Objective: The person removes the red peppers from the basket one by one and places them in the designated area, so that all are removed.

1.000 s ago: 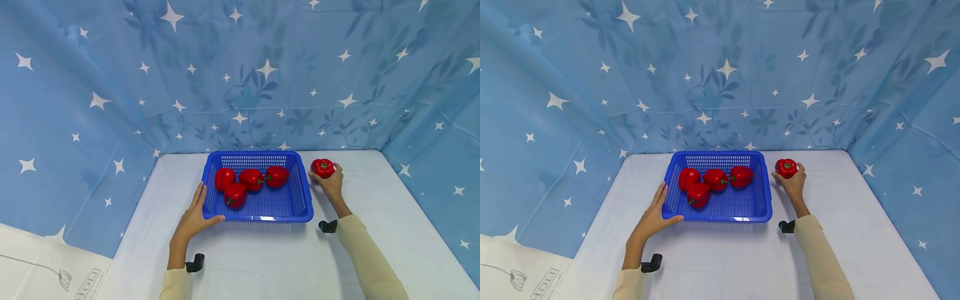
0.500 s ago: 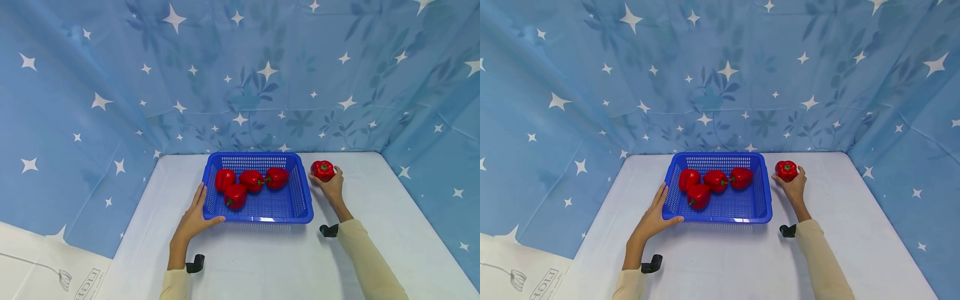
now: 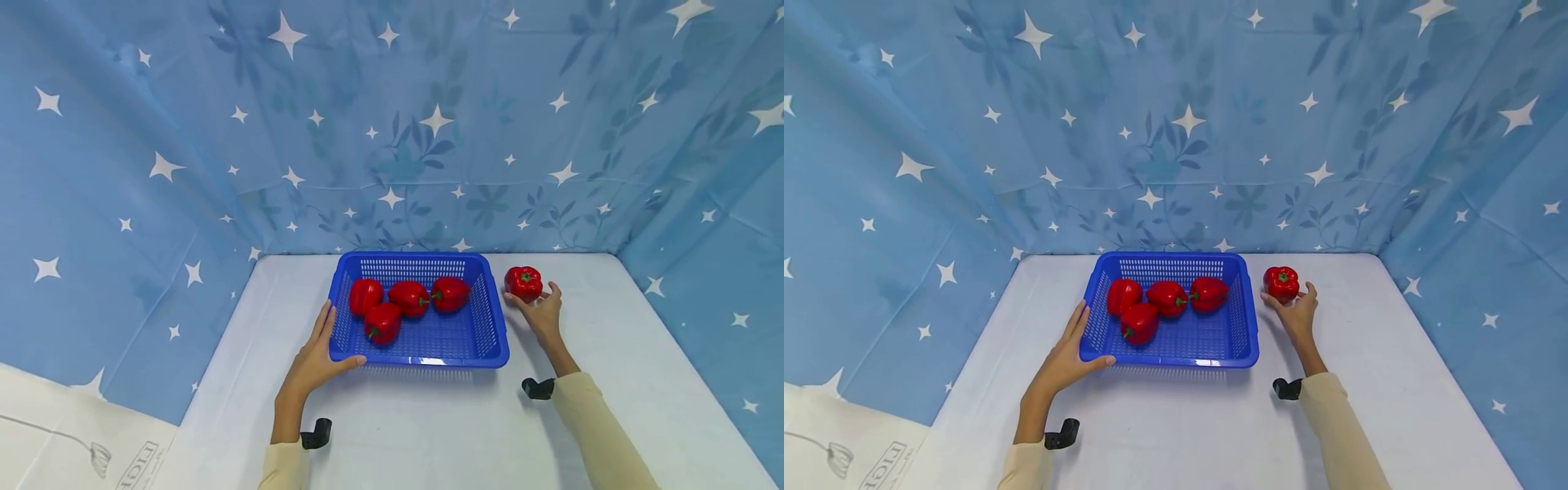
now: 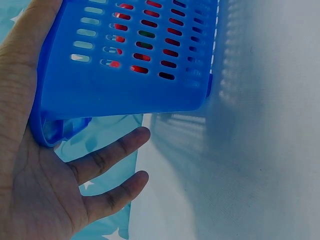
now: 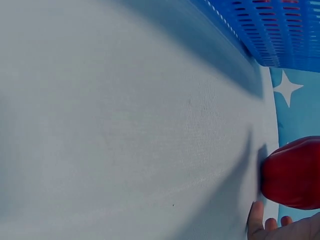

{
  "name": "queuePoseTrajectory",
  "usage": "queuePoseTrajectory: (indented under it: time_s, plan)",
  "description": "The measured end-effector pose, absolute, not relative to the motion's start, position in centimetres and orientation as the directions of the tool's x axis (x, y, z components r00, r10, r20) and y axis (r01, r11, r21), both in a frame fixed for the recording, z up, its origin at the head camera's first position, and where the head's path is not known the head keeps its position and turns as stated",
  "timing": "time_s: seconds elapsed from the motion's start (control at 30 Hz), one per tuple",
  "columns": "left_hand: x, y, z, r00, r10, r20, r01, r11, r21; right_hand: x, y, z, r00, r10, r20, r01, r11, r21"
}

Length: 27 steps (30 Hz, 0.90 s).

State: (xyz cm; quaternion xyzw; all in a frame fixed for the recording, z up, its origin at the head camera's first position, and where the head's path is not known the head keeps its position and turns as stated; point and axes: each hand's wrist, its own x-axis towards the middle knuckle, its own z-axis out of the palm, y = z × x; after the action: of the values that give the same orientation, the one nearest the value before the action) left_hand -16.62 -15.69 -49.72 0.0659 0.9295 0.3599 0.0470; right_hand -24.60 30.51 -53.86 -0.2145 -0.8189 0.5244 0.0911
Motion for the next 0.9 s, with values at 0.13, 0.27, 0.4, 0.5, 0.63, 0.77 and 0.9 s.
queuePoseTrajectory:
  time_s: [0.13, 0.27, 0.4, 0.5, 0.63, 0.77, 0.9]
  plan:
    - [-16.6, -15.8, -49.6, -0.987, 0.158, -0.033, 0.095, 0.736, 0.671, -24.0, 30.4, -53.8, -0.885, 0.452, -0.110, 0.270, 0.306, -0.913]
    - [-16.7, -15.8, -49.7, -0.987, 0.158, -0.035, 0.095, 0.741, 0.665, -23.4, 30.4, -53.4, -0.871, 0.474, -0.134, 0.289, 0.271, -0.918]
    - [-16.7, -15.8, -49.8, -0.987, 0.156, -0.039, 0.091, 0.742, 0.664, -22.7, 30.2, -52.4, -0.840, 0.521, -0.151, 0.324, 0.260, -0.910]
    - [-16.6, -15.7, -49.9, -0.987, 0.158, -0.040, 0.092, 0.742, 0.665, -22.3, 30.2, -51.5, -0.818, 0.558, -0.141, 0.331, 0.255, -0.908]
    - [-16.5, -15.7, -49.8, -0.986, 0.159, -0.045, 0.088, 0.737, 0.670, -22.2, 30.0, -50.0, -0.784, 0.617, -0.072, 0.293, 0.266, -0.918]
    - [-16.5, -15.7, -49.7, -0.987, 0.156, -0.051, 0.083, 0.741, 0.667, -22.3, 29.5, -47.7, -0.777, 0.629, 0.022, 0.211, 0.293, -0.933]
    - [-16.6, -15.7, -49.7, -0.987, 0.151, -0.051, 0.080, 0.745, 0.663, -22.4, 28.7, -45.1, -0.827, 0.556, 0.091, 0.125, 0.338, -0.933]
